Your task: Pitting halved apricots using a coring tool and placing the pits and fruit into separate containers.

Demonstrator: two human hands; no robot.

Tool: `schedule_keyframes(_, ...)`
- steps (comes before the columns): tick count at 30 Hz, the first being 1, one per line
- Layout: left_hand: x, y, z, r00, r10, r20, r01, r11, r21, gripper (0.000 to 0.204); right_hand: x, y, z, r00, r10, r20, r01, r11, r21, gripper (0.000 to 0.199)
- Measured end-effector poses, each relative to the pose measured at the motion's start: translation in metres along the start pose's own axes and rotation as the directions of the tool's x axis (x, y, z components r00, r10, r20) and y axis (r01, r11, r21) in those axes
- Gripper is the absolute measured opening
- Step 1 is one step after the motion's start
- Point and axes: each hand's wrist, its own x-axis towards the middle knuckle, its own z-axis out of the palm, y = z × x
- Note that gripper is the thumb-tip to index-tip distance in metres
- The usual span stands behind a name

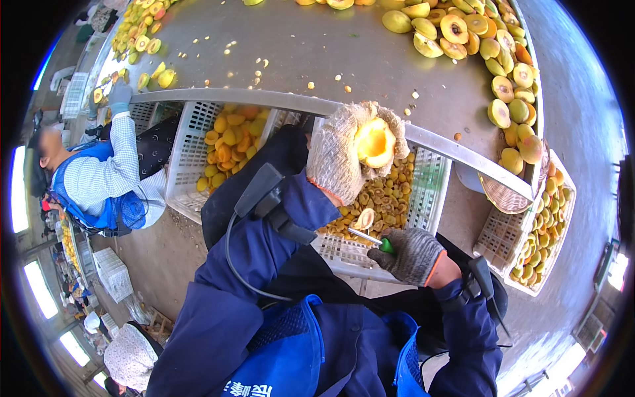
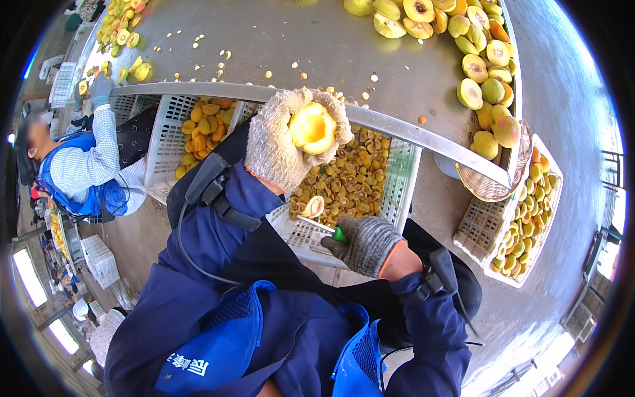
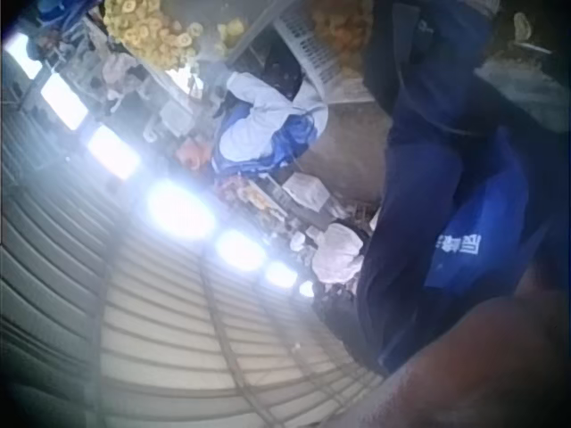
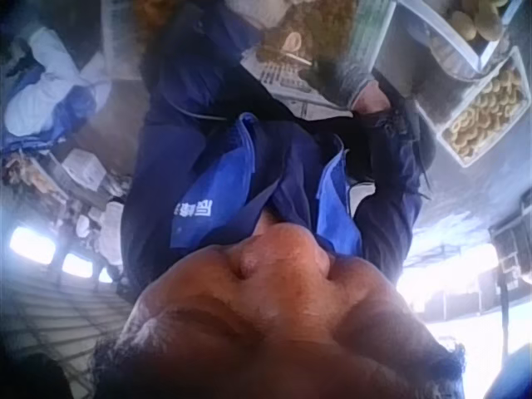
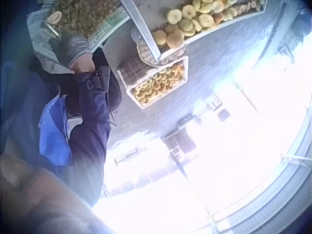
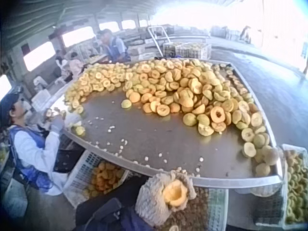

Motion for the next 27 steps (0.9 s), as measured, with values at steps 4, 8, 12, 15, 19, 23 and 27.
schedule_keyframes(4,-0.009,0.063,-0.024,0.851,0.28,0.445,-0.505,0.67,0.544,0.026,-0.013,0.002,0.005,0.99,0.021,-0.139,-0.041,0.989,-0.14,0.036)
schedule_keyframes(8,-0.015,0.123,-0.102,0.875,0.198,0.441,-0.318,-0.451,0.834,0.016,-0.013,-0.01,-0.004,0.989,-0.051,-0.14,0.04,0.996,-0.078,0.038)
schedule_keyframes(12,0.026,0.122,-0.064,0.847,0.255,0.466,-0.334,-0.428,0.84,0.027,-0.018,-0.005,-0.016,0.997,-0.016,-0.078,0.013,0.999,-0.043,0.039)
schedule_keyframes(15,0.1,0.093,0.031,0.822,0.345,0.453,-0.519,0.128,0.845,0.031,-0.017,0.004,-0.01,0.996,-0.029,-0.086,0.028,0.999,-0.015,0.039)
schedule_keyframes(19,0.195,0.021,0.103,0.862,0.335,0.381,-0.462,0.209,0.862,0.044,-0.015,0.011,0.011,0.993,-0.067,-0.094,0.061,0.996,-0.067,0.043)
schedule_keyframes(23,0.213,-0.006,0.097,0.985,0.14,0.095,-0.139,0.34,0.93,0.046,-0.024,0.01,0.005,0.995,-0.045,-0.092,0.037,0.996,-0.082,0.042)
schedule_keyframes(27,0.137,0.033,0.072,0.972,-0.11,0.208,0.039,0.948,0.316,0.033,-0.026,0.014,-0.028,0.984,0.053,-0.171,-0.054,0.999,-0.001,0.043)
